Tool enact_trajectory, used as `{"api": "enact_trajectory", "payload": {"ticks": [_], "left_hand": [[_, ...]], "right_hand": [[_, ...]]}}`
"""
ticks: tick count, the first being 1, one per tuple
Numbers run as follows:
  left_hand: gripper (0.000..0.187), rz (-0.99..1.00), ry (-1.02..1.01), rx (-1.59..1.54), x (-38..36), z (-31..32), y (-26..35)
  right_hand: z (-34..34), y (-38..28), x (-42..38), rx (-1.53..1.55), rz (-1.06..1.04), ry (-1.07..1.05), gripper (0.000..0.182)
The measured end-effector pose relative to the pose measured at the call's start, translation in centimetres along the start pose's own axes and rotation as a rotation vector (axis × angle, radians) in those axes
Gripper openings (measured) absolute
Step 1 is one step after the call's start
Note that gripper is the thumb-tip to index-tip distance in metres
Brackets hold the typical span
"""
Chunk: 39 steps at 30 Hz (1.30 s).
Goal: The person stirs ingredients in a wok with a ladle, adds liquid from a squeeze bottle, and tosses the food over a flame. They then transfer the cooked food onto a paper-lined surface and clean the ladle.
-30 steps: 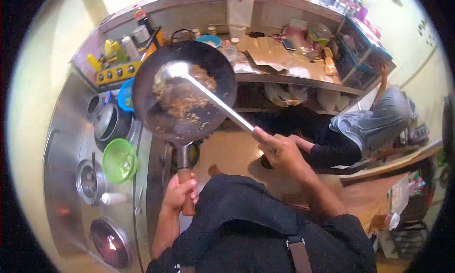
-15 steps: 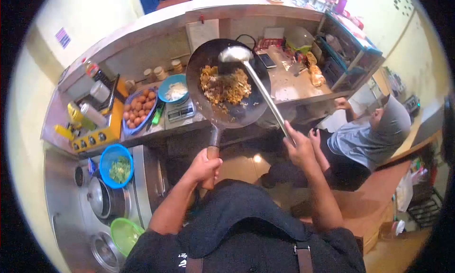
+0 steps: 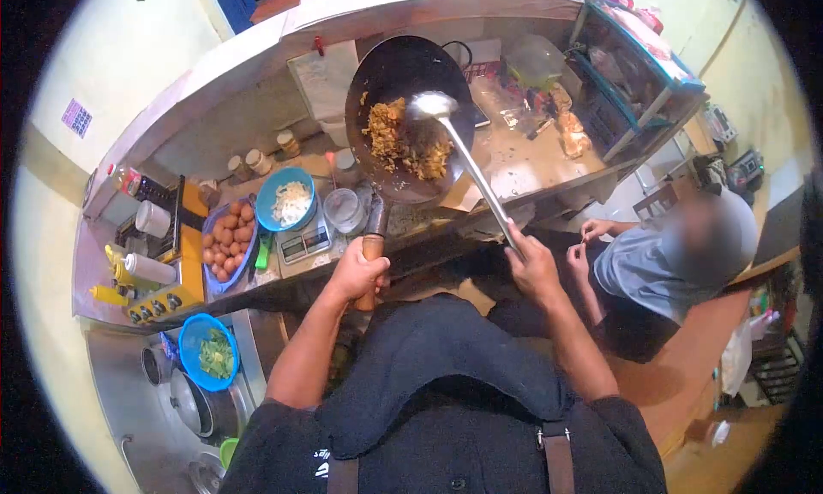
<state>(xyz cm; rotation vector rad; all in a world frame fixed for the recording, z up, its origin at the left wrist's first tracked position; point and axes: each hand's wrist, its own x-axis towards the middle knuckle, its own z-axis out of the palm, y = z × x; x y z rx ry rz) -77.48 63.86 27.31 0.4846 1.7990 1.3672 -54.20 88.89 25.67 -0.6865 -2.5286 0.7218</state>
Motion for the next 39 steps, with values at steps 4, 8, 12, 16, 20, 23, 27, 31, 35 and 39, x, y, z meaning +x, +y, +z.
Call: {"api": "enact_trajectory", "payload": {"ticks": [4,8,12,16,20,23,27,31,35,39], "left_hand": [[0.032,-0.015,0.071,0.0,1.9,0.2,-0.1],[0.034,0.007,0.102,0.006,4.2,-0.1,-1.7],[0.033,0.031,0.132,0.021,4.9,-0.1,-2.1],[0.034,-0.005,0.139,0.045,4.9,-0.2,-1.1],[0.035,0.027,0.136,0.073,5.7,-0.8,-1.7],[0.037,0.048,0.132,0.085,5.9,-1.1,-1.9],[0.039,0.081,0.159,0.135,5.9,-1.3,-1.9],[0.038,0.111,0.197,0.132,6.4,-1.6,-2.8],[0.037,0.087,0.207,0.053,6.4,-1.7,-2.3],[0.037,0.096,0.216,0.027,7.1,-2.2,-2.5]], "right_hand": [[1.3,2.4,1.9,-0.062,-0.029,-0.029,0.056],[0.9,5.1,-1.0,-0.107,0.016,-0.115,0.06],[-0.2,5.8,-2.7,-0.087,0.055,-0.123,0.059],[-2.4,6.5,-2.7,-0.281,-0.094,-0.108,0.058],[-2.9,6.0,-1.0,-0.225,0.012,-0.146,0.058],[-1.4,3.1,2.9,-0.099,0.001,-0.097,0.059],[1.0,2.3,5.1,-0.061,-0.071,-0.079,0.057],[0.9,4.4,2.8,-0.096,-0.015,-0.148,0.059],[-0.3,5.5,0.4,-0.227,-0.014,-0.152,0.06],[-1.7,5.7,-0.8,-0.199,-0.001,-0.142,0.059]]}}
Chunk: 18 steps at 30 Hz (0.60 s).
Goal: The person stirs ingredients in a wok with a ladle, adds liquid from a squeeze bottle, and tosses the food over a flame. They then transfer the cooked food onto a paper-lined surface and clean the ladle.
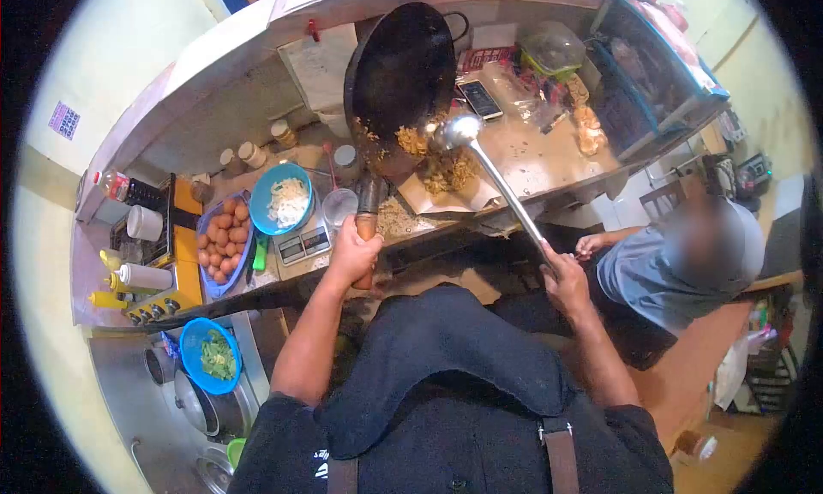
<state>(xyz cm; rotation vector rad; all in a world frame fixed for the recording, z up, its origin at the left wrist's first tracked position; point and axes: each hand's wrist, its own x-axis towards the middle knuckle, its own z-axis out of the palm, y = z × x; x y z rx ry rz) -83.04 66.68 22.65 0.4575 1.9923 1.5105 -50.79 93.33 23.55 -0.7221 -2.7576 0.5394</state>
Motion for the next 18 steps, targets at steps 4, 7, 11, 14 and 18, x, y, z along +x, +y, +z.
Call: {"api": "enact_trajectory", "payload": {"ticks": [4,7,11,14,18], "left_hand": [[0.037,0.039,0.0,0.042,0.1,0.1,0.8],[0.038,0.037,-0.016,0.063,0.3,0.2,0.4],[0.037,0.102,0.029,0.11,1.3,0.3,-1.0],[0.036,0.12,0.069,0.149,0.8,0.0,-1.0],[0.036,0.095,0.046,0.163,1.3,0.1,-1.7]], "right_hand": [[-0.9,-3.5,2.2,0.188,0.02,0.036,0.057],[0.6,-5.0,4.3,0.176,-0.099,0.109,0.056],[0.8,-3.4,1.9,0.041,0.063,-0.053,0.055],[0.0,-1.0,0.0,0.023,0.096,-0.038,0.056],[1.1,-3.5,3.8,0.145,0.087,0.082,0.057]]}}
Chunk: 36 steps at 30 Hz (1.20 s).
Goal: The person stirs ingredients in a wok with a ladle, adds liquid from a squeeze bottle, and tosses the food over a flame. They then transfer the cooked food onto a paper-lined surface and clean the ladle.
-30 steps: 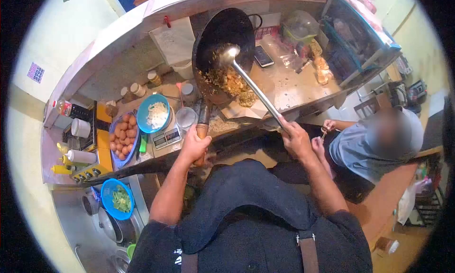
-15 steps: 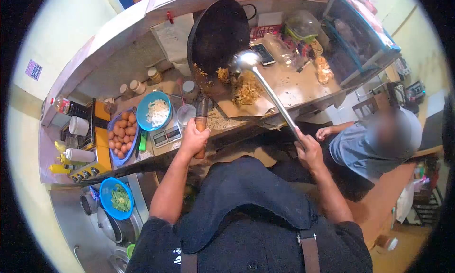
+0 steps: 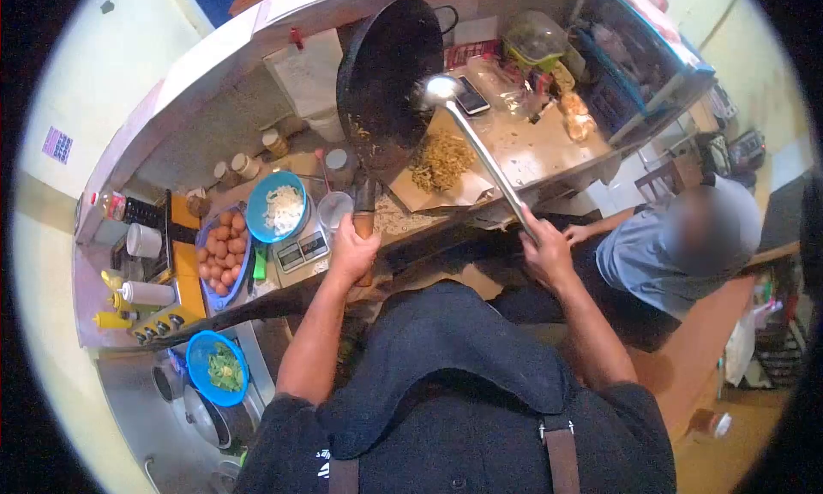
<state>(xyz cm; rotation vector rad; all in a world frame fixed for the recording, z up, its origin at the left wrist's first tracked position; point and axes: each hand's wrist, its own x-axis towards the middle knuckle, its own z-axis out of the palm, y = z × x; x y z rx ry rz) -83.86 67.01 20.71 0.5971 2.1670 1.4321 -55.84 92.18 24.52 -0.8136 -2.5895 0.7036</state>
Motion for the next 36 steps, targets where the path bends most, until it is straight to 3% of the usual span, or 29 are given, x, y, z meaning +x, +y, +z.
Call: {"api": "enact_trajectory", "payload": {"ticks": [4,10,12,13,15,18,24,27,31,34,36], "left_hand": [[0.035,0.115,0.052,-0.01,-0.3,0.7,-0.7],[0.036,-0.083,-0.051,-0.085,-1.0,-0.6,1.7],[0.037,-0.05,-0.065,-0.101,-0.7,-0.3,0.9],[0.037,-0.032,-0.075,-0.109,-0.5,0.0,0.8],[0.038,-0.045,-0.084,-0.119,-0.7,0.2,1.3],[0.038,-0.055,-0.094,-0.179,-0.2,0.4,1.7],[0.036,-0.074,-0.116,-0.19,-0.3,0.5,0.8],[0.035,-0.045,-0.142,-0.164,-0.4,0.0,0.9],[0.036,-0.057,-0.117,-0.156,-0.5,-0.5,-0.3],[0.038,-0.044,-0.144,-0.14,-1.0,-0.6,0.0],[0.038,-0.014,-0.137,-0.101,-1.6,-0.8,0.6]], "right_hand": [[0.9,1.4,-0.1,-0.027,0.003,-0.076,0.057],[-1.1,0.2,-3.9,0.064,-0.052,-0.014,0.061],[-1.4,-3.7,-2.5,0.18,-0.078,-0.003,0.062],[-0.4,-3.9,-1.7,0.164,-0.192,0.044,0.064],[1.0,-3.2,-1.8,0.002,-0.197,-0.08,0.064],[1.5,1.4,-2.8,-0.097,-0.13,-0.106,0.065],[0.6,-2.7,-1.7,0.118,-0.221,-0.022,0.06],[1.3,-0.4,-1.6,-0.074,-0.181,-0.142,0.06],[0.3,0.3,-2.6,-0.019,-0.154,-0.126,0.063],[1.2,-3.1,-1.7,0.146,-0.22,-0.07,0.064],[2.5,-1.7,-1.8,0.086,-0.2,-0.109,0.065]]}}
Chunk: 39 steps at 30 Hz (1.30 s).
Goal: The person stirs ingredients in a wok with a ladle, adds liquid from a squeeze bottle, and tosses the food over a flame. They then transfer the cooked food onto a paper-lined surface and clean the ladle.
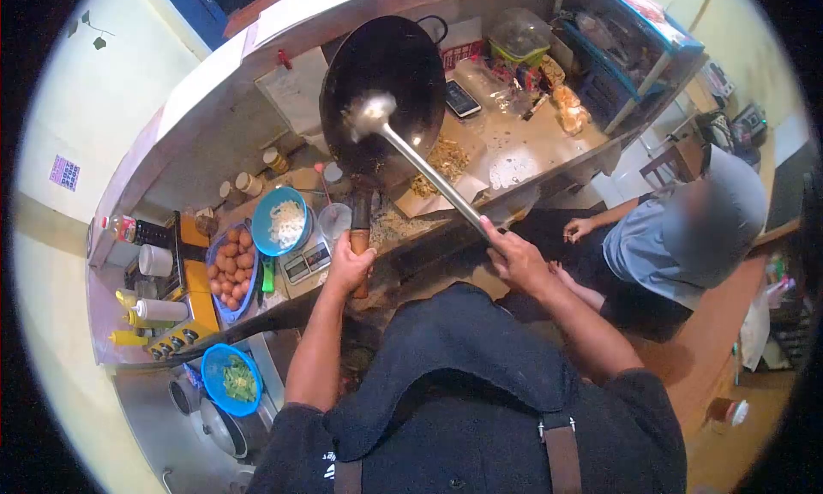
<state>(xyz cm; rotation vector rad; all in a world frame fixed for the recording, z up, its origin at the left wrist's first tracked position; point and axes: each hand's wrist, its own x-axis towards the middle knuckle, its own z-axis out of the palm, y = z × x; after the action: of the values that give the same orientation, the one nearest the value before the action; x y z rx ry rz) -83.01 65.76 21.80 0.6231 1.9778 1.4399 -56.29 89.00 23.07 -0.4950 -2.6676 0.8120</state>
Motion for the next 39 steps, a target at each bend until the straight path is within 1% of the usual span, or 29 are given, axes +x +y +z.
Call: {"api": "enact_trajectory", "payload": {"ticks": [1,2,4,5,6,8,9,10,13,14,17,18,21,22,25,26,27,29,32,35,38,39], "left_hand": [[0.038,0.022,0.007,0.017,0.1,0.0,0.3],[0.038,0.001,0.018,0.021,0.2,-0.2,0.4],[0.037,-0.057,0.042,0.025,0.0,-0.8,0.0],[0.037,-0.04,0.048,0.011,0.0,-0.9,-0.3],[0.036,-0.024,0.052,-0.001,0.1,-0.9,-0.6],[0.035,0.005,0.051,-0.02,0.2,-0.9,-0.9],[0.035,0.019,0.043,-0.026,0.3,-0.8,-1.0],[0.035,0.037,0.033,-0.032,0.4,-0.8,-0.6],[0.034,0.044,0.012,-0.023,0.5,-0.9,0.9],[0.034,0.042,0.009,-0.053,0.7,-0.9,0.7],[0.033,0.03,0.015,-0.11,1.2,-1.4,-0.2],[0.033,0.027,0.02,-0.113,1.4,-1.5,-0.5],[0.032,0.035,0.026,-0.065,1.8,-1.4,0.2],[0.031,0.04,0.028,-0.039,1.8,-1.4,0.4],[0.032,0.066,0.012,0.013,2.4,-1.7,0.0],[0.032,0.06,0.018,0.0,2.3,-1.6,0.4],[0.032,0.053,0.025,-0.01,2.0,-1.5,0.9],[0.032,0.032,0.024,-0.023,1.8,-1.7,0.9],[0.032,0.019,0.0,-0.026,2.2,-1.8,0.8],[0.03,0.023,-0.053,-0.02,2.1,-1.5,0.9],[0.028,0.012,-0.083,-0.054,1.6,-1.0,0.8],[0.028,-0.008,-0.071,-0.08,0.9,-0.8,1.5]], "right_hand": [[0.2,1.1,0.1,-0.032,0.005,-0.018,0.065],[-0.3,2.2,-0.8,-0.11,0.061,-0.086,0.066],[-1.2,2.9,-2.5,-0.049,0.056,-0.047,0.066],[-1.5,2.7,-3.0,-0.018,0.058,-0.032,0.066],[-1.1,2.2,-3.3,0.027,0.019,0.034,0.066],[-1.7,-1.7,-1.4,0.112,-0.038,0.077,0.066],[-1.7,-2.7,-0.9,0.156,-0.061,0.103,0.066],[-1.0,-2.1,-1.0,0.132,-0.07,0.001,0.068],[-1.9,0.1,-3.0,-0.087,-0.033,-0.1,0.072],[-2.4,1.1,-4.0,-0.114,0.0,-0.123,0.074],[-3.3,1.8,-5.5,-0.15,0.045,-0.094,0.073],[-2.9,1.7,-5.2,-0.073,0.019,-0.039,0.071],[-3.0,-2.5,-2.2,0.031,-0.06,0.036,0.071],[-2.8,-3.2,-1.6,0.022,-0.089,-0.003,0.067],[-2.2,0.6,-2.0,-0.255,-0.047,-0.098,0.063],[-2.7,1.5,-2.4,-0.299,0.002,-0.109,0.059],[-3.6,2.3,-3.0,-0.294,0.065,-0.144,0.06],[-4.4,2.3,-3.0,-0.263,0.091,-0.101,0.063],[-3.1,-0.5,-0.7,0.035,0.05,0.086,0.064],[-1.2,-4.8,3.8,0.227,-0.131,0.293,0.065],[1.0,-2.8,4.5,0.008,0.018,0.069,0.065],[1.3,-1.8,4.0,0.002,0.021,0.072,0.065]]}}
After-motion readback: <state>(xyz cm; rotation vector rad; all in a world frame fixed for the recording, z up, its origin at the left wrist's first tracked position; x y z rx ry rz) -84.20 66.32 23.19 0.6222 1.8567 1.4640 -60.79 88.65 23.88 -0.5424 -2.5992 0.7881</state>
